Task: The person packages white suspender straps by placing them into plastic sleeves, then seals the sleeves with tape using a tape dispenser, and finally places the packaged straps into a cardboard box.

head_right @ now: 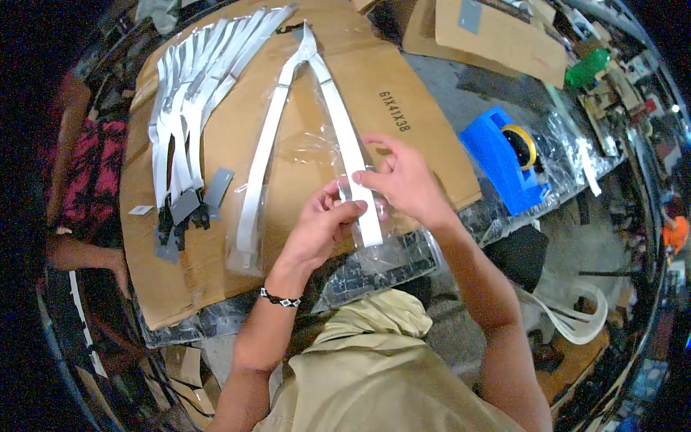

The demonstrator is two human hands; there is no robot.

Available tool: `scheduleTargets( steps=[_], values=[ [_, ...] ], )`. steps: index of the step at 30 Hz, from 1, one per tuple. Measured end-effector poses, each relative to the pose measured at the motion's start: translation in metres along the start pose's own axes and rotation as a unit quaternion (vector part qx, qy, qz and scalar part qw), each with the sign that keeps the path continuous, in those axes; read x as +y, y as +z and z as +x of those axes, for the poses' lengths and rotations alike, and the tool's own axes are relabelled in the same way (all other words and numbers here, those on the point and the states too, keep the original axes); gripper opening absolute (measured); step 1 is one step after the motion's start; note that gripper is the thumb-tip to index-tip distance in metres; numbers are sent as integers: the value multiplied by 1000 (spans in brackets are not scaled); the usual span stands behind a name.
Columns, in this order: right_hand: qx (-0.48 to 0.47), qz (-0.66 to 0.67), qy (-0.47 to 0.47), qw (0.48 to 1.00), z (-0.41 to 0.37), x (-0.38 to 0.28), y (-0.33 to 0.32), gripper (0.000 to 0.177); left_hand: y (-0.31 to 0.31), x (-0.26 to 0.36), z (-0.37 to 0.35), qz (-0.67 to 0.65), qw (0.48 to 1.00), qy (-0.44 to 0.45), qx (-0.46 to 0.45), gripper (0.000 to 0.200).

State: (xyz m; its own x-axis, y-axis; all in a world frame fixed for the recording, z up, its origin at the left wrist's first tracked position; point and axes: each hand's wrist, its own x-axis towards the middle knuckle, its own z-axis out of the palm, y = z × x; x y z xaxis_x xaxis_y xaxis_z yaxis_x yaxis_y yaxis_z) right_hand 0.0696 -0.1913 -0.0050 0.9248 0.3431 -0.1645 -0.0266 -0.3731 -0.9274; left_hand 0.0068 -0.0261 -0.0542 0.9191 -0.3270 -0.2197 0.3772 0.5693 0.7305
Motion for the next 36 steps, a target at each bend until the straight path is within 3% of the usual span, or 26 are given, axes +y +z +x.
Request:
scheduleTargets(
  steps=[6,9,15,21,27,34,36],
  values=[
    [54,-26,-35,998,10,5,1,69,6,4,-3,14,1000,10,14,39],
    [14,93,-14,995,20,9,3,67,6,6,-2,49,999,17,5,40],
    [-34,191,99,976,28,0,-2,64,12,13,-6,48,999,7,18,39],
    [-30,198,-25,979,16,12,8,65,3,2,-2,25,999,26,21,38],
    [-10,211,42,977,33,17,13,70,10,8,-6,27,999,23,37,34],
    [-59,193,-26,979,19,9,11,67,1,-5,2,-12,999,28,31,41],
    [-51,195,6,980,25,12,10,66,1,-11,6,-41,998,44,26,40]
  ],
)
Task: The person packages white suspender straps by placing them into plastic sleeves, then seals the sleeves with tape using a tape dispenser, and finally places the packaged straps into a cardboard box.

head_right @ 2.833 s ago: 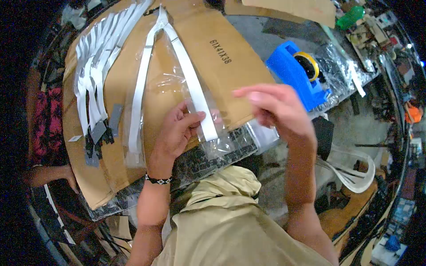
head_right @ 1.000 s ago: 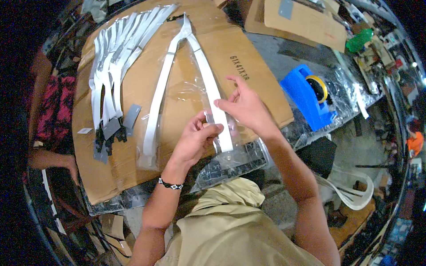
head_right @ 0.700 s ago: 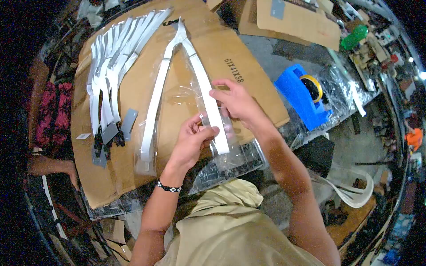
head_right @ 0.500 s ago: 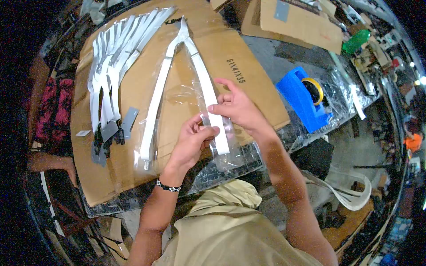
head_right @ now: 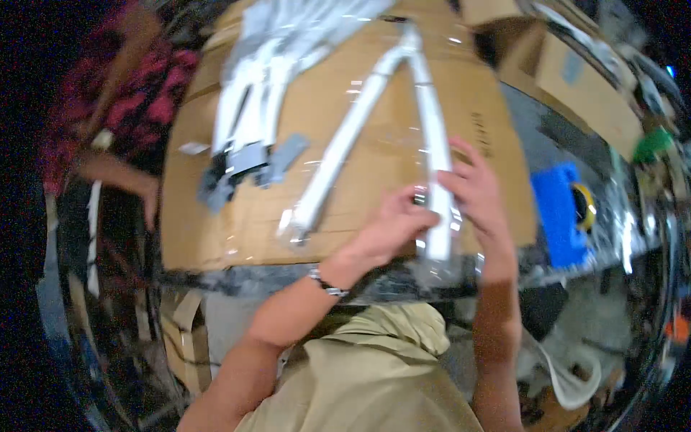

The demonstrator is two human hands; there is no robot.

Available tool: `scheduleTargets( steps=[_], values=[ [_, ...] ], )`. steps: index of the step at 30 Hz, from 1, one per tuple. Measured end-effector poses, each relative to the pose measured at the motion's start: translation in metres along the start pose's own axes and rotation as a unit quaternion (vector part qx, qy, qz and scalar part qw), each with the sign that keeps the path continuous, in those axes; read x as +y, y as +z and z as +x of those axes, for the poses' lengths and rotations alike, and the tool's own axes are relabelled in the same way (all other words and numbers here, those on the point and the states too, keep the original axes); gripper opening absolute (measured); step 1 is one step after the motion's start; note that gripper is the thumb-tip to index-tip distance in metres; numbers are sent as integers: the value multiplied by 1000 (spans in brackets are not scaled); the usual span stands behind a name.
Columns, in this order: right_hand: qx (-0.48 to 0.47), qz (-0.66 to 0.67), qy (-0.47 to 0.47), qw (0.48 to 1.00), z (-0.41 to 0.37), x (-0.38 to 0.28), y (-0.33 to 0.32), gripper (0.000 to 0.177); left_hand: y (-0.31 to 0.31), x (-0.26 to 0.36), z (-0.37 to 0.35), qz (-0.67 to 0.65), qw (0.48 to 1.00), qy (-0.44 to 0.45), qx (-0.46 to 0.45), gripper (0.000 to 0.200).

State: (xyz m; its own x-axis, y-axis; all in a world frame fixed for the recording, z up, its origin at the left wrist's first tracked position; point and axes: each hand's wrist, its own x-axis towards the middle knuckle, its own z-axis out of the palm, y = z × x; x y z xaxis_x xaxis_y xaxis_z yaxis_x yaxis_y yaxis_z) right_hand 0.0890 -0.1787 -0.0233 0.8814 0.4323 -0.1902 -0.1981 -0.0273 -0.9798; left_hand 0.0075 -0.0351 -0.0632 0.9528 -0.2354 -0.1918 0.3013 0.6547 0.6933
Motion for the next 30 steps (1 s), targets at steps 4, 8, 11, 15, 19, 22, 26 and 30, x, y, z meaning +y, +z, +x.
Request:
scheduleTargets(
  steps=[4,8,11,15,19,22,26,30],
  values=[
    [14,13,25,999,12,7,1,64,-3,-3,2,-12,1000,12,3,38],
    [-11,-51,-44,998,-10,-7,16,64,-9,-4,4,4,1000,7,-1,39],
    [15,-36,-26,999,-11,3,8,60,-9,-9,4,14,1000,-1,-8,42],
    [76,-24,-16,997,-2,16,0,50,-9,-10,5,33,999,5,-8,42],
    [136,-34,-20,990,-11,14,9,40,-5,5,-3,125,992,24,-2,35],
    [185,-27,-44,981,-11,29,7,37,3,21,-5,306,947,94,7,27],
    [227,-77,-99,966,-15,40,24,35,14,70,-29,591,794,98,100,27],
    [208,-118,-105,965,-17,42,14,35,-22,110,-46,668,675,218,224,20]
  ],
)
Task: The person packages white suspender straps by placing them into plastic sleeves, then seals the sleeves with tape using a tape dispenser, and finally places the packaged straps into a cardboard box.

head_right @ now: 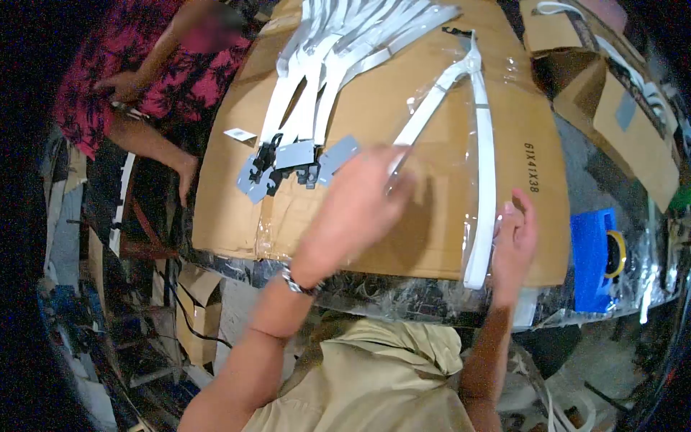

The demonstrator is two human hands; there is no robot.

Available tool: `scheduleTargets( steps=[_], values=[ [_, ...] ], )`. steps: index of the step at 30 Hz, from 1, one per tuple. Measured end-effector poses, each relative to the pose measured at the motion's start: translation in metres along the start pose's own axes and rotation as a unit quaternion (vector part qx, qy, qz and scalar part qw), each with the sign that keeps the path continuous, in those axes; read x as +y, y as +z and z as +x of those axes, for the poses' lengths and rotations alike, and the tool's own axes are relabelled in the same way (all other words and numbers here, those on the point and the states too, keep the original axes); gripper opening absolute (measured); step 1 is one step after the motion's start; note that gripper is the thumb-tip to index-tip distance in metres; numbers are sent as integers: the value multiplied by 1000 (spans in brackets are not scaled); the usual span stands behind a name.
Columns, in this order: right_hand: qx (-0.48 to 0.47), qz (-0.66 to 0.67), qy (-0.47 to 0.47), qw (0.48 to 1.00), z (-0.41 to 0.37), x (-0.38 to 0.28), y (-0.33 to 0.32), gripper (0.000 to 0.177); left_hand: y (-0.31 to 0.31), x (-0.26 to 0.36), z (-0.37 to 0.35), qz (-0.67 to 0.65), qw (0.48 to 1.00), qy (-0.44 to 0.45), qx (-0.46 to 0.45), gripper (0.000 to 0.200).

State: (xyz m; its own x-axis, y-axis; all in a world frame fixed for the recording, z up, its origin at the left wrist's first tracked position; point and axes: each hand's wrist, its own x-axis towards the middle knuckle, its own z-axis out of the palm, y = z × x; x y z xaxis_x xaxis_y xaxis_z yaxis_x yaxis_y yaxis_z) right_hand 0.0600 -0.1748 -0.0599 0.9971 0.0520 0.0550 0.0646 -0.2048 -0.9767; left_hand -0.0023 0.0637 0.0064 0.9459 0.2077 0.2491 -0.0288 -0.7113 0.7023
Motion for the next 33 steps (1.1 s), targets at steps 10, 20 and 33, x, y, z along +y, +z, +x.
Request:
scheduleTargets(
  steps=[10,20,33],
  values=[
    [-7,35,-16,999,3,30,0,37,-20,-84,-13,266,956,37,116,22],
    [-1,22,-36,999,-4,20,-1,33,-36,-105,-6,159,978,-25,135,15],
    [-21,-1,-23,1000,0,21,-7,35,-76,-142,-30,-398,872,-192,211,5]
  ],
)
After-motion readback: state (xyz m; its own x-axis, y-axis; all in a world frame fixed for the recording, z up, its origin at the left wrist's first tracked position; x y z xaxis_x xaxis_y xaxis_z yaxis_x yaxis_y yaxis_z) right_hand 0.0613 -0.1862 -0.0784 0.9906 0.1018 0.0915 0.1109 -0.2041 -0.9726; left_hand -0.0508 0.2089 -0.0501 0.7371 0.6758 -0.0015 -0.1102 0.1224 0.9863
